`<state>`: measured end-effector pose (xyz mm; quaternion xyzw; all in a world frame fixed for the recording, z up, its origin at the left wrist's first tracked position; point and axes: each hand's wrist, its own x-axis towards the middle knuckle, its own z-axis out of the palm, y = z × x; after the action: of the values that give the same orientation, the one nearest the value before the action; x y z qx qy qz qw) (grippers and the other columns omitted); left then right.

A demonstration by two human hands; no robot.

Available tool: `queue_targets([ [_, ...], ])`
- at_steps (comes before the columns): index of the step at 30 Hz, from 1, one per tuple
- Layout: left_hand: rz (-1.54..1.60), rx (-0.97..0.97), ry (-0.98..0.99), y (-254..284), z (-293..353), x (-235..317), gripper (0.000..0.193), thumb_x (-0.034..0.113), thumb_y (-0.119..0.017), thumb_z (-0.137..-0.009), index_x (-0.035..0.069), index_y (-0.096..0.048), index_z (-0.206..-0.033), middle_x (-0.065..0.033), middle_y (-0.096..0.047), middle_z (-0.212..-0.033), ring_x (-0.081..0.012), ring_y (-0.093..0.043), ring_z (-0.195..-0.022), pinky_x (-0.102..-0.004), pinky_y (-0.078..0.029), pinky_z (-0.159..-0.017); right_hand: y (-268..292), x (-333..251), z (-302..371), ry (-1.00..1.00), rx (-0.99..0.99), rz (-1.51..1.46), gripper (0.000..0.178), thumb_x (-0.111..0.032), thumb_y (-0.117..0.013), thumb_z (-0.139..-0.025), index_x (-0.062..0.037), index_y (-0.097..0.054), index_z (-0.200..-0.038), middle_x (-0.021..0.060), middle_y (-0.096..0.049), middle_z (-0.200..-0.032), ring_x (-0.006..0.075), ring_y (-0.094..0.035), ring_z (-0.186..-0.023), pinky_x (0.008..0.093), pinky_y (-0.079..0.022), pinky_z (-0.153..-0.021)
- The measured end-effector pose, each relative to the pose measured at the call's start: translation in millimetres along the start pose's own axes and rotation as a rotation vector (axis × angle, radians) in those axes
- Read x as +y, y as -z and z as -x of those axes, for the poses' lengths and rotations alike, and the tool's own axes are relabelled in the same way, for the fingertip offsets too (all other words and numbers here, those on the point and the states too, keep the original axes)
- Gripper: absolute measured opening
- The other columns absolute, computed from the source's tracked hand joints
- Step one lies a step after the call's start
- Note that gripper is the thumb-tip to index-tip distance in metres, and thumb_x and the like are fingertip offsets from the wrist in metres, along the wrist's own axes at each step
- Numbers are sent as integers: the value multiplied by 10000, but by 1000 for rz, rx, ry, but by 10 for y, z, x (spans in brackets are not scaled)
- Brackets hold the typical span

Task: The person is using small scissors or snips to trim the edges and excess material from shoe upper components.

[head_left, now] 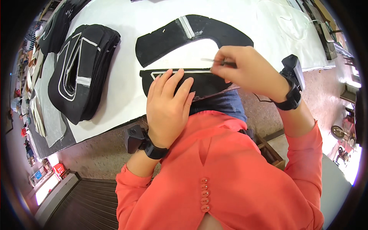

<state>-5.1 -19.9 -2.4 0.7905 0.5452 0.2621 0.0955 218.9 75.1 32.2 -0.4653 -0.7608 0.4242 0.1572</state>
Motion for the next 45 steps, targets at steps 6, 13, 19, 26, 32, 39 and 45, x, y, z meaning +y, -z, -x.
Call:
queue_targets([
  [6,-21,19,-56,-56,-20,15,291,50,-701,-884,22,-667,-1172,-117,-640,-1321,-357,-581,-1248,-485,-437,-1079,56,-54,11,-143,-65,-11,311,-263,-699,-896,43,-687,-845,162,-649,-652,289,-671,-610,368,-506,-602],
  [13,4,18,-52,-91,-11,18,281,23,-678,-894,7,-651,-1173,-130,-641,-1318,-363,-592,-1252,-489,-445,-1083,36,-29,-16,-111,-60,67,298,-244,-683,-840,42,-665,-754,189,-620,-624,316,-652,-569,382,-503,-585],
  [19,21,54,-105,-167,-24,83,310,-17,-663,-842,-2,-647,-1151,-155,-642,-1300,-359,-611,-1224,-493,-484,-1049,-33,-26,-38,-137,2,131,280,-230,-652,-809,38,-660,-726,191,-617,-605,322,-678,-597,392,-532,-611],
  [26,40,23,-216,-219,-135,130,299,-88,-618,-795,-18,-651,-1084,-164,-664,-1258,-371,-638,-1179,-487,-517,-1011,44,-78,-25,-216,-68,31,282,-230,-668,-833,43,-682,-767,184,-630,-615,317,-675,-587,390,-526,-597],
  [32,32,14,-231,-209,-158,144,280,-85,-621,-798,-18,-653,-1068,-169,-668,-1241,-371,-651,-1155,-487,-524,-998,92,55,5,-121,-73,55,284,-238,-680,-834,44,-702,-812,188,-641,-662,311,-653,-595,373,-511,-602],
  [39,13,16,-221,-234,-124,142,230,39,-634,-839,-4,-645,-1064,-174,-649,-1258,-340,-633,-1184,-466,-506,-1029,51,83,-25,-113,27,88,288,-241,-670,-801,45,-697,-795,211,-628,-663,348,-639,-612,393,-509,-612],
  [45,62,43,-273,-313,-197,189,241,-65,-632,-808,-26,-653,-1045,-168,-674,-1211,-376,-658,-1118,-481,-531,-972,93,44,-76,-107,-30,151,267,-220,-657,-772,46,-687,-772,234,-619,-676,376,-627,-622,410,-514,-626],
])
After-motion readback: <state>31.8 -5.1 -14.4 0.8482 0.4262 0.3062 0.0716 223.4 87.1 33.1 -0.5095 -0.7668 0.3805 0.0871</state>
